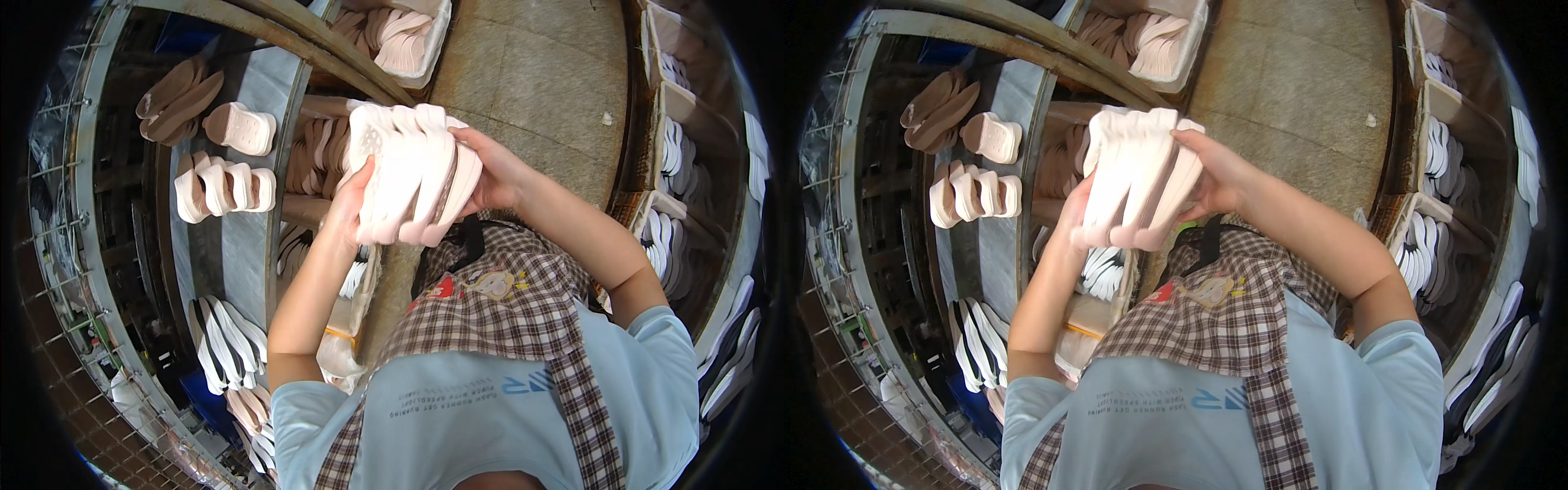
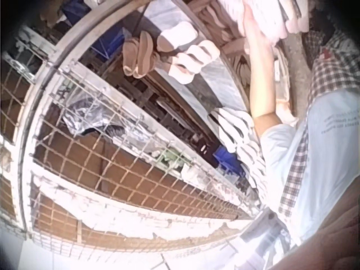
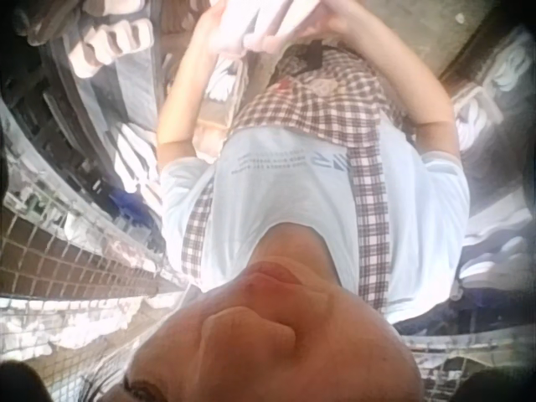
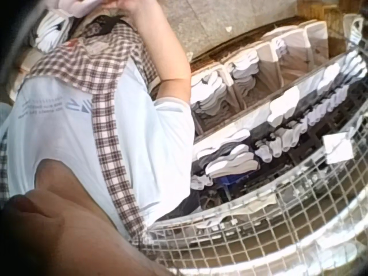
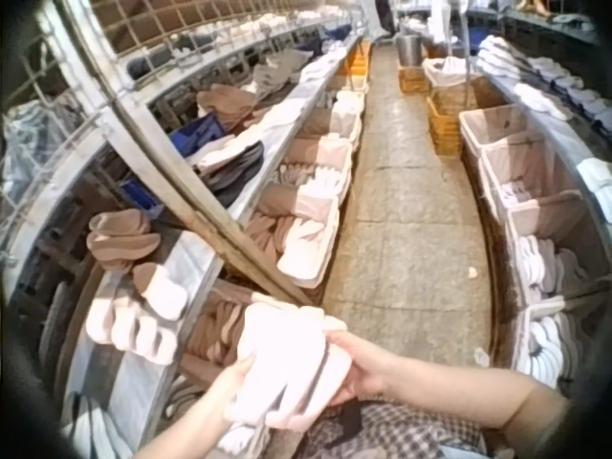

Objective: The person picks up white and beige slippers from a shelf, turns them over to view the soles, and places them back. They repeat this process for several pairs, occasionally using a small brush to clean the sole of one slipper.

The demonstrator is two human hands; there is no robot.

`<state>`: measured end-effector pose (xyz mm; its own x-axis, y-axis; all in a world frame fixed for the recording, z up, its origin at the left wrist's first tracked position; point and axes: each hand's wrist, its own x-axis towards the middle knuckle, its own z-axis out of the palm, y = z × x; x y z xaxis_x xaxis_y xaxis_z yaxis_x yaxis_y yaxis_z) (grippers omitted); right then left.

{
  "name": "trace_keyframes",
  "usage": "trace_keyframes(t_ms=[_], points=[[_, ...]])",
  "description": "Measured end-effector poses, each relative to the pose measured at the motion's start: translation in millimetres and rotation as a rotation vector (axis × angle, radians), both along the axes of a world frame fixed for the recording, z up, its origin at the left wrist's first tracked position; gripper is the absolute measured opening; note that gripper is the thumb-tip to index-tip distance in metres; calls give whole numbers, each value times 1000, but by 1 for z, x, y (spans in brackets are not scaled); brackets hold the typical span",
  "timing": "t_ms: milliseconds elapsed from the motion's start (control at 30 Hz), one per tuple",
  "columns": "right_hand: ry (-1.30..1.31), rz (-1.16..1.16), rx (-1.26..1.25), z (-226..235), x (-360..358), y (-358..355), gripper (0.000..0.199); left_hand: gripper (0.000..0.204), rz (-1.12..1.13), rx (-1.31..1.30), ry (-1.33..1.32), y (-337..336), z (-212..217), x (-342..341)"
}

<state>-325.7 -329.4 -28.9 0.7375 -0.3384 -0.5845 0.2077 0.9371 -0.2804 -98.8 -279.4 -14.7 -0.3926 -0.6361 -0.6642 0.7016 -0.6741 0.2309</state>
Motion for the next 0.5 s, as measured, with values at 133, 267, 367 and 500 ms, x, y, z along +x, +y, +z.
trace_keyframes(t_ms=[133, 267, 367, 500], points=[[50, -199, -243, 14, 3, 3, 68, 59, 55, -115, -43, 11, -2, 0], [113, -286, -450, 31, -1, 7, 86, 63, 64, -287, -183, 21, -9, 6], [113, -292, -550, 39, -1, 9, 87, 65, 80, -367, -195, 27, -16, 12], [93, -326, -665, 44, -1, 14, 88, 63, 121, -440, -235, 32, -25, 16]])
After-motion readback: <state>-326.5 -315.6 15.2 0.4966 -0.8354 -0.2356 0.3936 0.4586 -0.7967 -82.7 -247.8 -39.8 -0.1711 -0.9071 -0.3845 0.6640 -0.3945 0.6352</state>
